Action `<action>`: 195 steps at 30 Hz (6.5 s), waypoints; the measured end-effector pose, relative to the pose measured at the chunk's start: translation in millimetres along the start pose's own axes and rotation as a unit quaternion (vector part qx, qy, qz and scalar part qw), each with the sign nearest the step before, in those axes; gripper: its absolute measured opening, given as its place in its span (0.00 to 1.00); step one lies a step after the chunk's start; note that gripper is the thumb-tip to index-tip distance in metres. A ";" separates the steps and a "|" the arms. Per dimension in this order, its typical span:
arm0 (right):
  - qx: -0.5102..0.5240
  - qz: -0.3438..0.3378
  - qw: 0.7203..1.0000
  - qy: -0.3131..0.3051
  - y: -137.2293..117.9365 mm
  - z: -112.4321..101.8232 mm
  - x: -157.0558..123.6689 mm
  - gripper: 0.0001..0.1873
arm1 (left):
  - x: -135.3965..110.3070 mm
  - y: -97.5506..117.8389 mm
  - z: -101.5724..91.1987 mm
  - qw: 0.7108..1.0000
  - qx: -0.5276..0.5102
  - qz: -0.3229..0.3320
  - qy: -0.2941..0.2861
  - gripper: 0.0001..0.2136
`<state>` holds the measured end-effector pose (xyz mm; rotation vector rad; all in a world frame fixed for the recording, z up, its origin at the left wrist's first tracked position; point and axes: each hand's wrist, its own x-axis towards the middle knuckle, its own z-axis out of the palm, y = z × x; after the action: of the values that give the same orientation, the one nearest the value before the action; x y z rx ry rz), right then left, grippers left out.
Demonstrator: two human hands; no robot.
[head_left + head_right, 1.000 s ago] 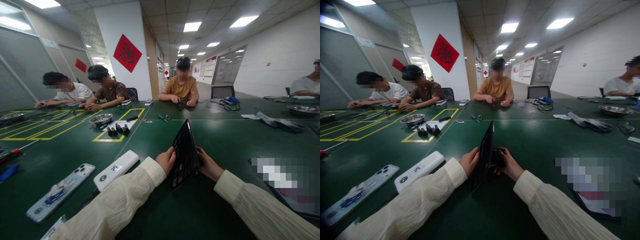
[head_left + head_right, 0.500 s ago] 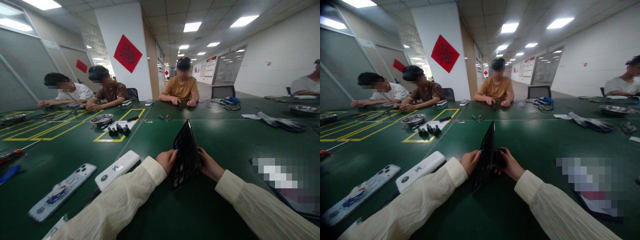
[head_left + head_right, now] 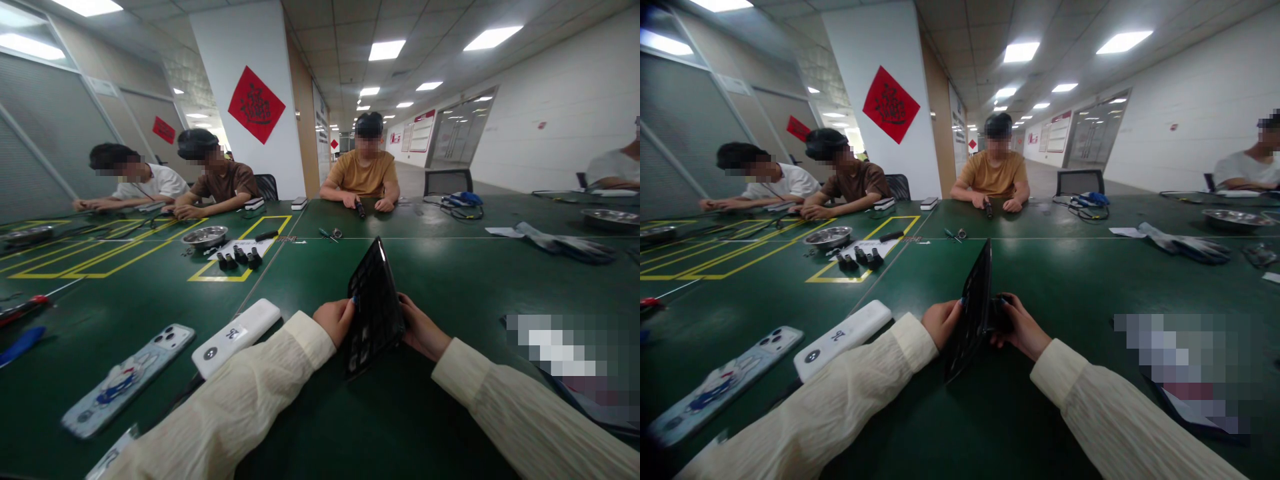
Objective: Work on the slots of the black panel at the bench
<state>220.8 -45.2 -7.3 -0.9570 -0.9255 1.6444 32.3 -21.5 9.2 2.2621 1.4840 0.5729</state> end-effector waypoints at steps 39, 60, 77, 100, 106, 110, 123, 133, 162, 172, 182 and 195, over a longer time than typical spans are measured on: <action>0.000 0.002 1.000 -0.003 0.3 -0.3 0.1 0.24 | -0.8 -0.5 2.6 0.997 0.080 0.007 0.009 0.17; -0.005 -0.001 1.000 -0.005 1.3 -0.4 0.8 0.23 | 1.0 -0.8 2.2 0.998 0.067 0.015 0.002 0.19; -0.001 -0.002 1.000 -0.014 2.2 -2.1 1.8 0.24 | 0.3 0.3 1.6 0.998 0.067 0.006 0.002 0.18; -0.003 0.006 1.000 -0.005 -0.9 0.3 -0.8 0.24 | -1.9 1.4 1.3 0.994 0.103 0.022 -0.008 0.17; 0.009 -0.004 1.000 -0.006 1.6 -0.6 0.8 0.22 | -3.0 3.8 -0.4 0.993 0.113 0.014 -0.021 0.18; 0.005 -0.002 1.000 -0.011 1.8 -2.1 1.2 0.22 | -3.0 3.5 -0.6 0.994 0.110 0.022 -0.017 0.17; 0.004 -0.002 1.000 -0.004 0.7 -1.7 1.3 0.21 | -3.6 2.8 2.1 0.997 0.069 0.011 0.020 0.13; 0.006 -0.002 1.000 -0.007 0.6 -0.4 0.4 0.23 | 0.5 -3.6 3.4 0.997 0.066 0.033 0.006 0.14; 0.002 -0.005 1.000 -0.008 -0.1 -0.8 -0.2 0.24 | 1.8 -4.0 1.7 0.999 0.019 0.038 -0.015 0.14; 0.008 -0.004 1.000 -0.008 0.0 0.1 -1.3 0.23 | 2.2 -3.5 2.1 0.999 -0.002 0.038 -0.015 0.20; 0.003 -0.004 1.000 -0.005 -1.3 0.1 -1.7 0.26 | 1.6 -3.3 2.2 0.999 0.018 0.035 -0.009 0.21; 0.004 -0.002 1.000 0.002 -1.0 1.4 -0.5 0.25 | -1.4 3.3 0.5 0.999 0.047 0.007 0.011 0.13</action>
<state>220.0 -45.6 -5.7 -0.9527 -0.9166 1.6406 34.6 -24.1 10.3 2.3461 1.5376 0.5438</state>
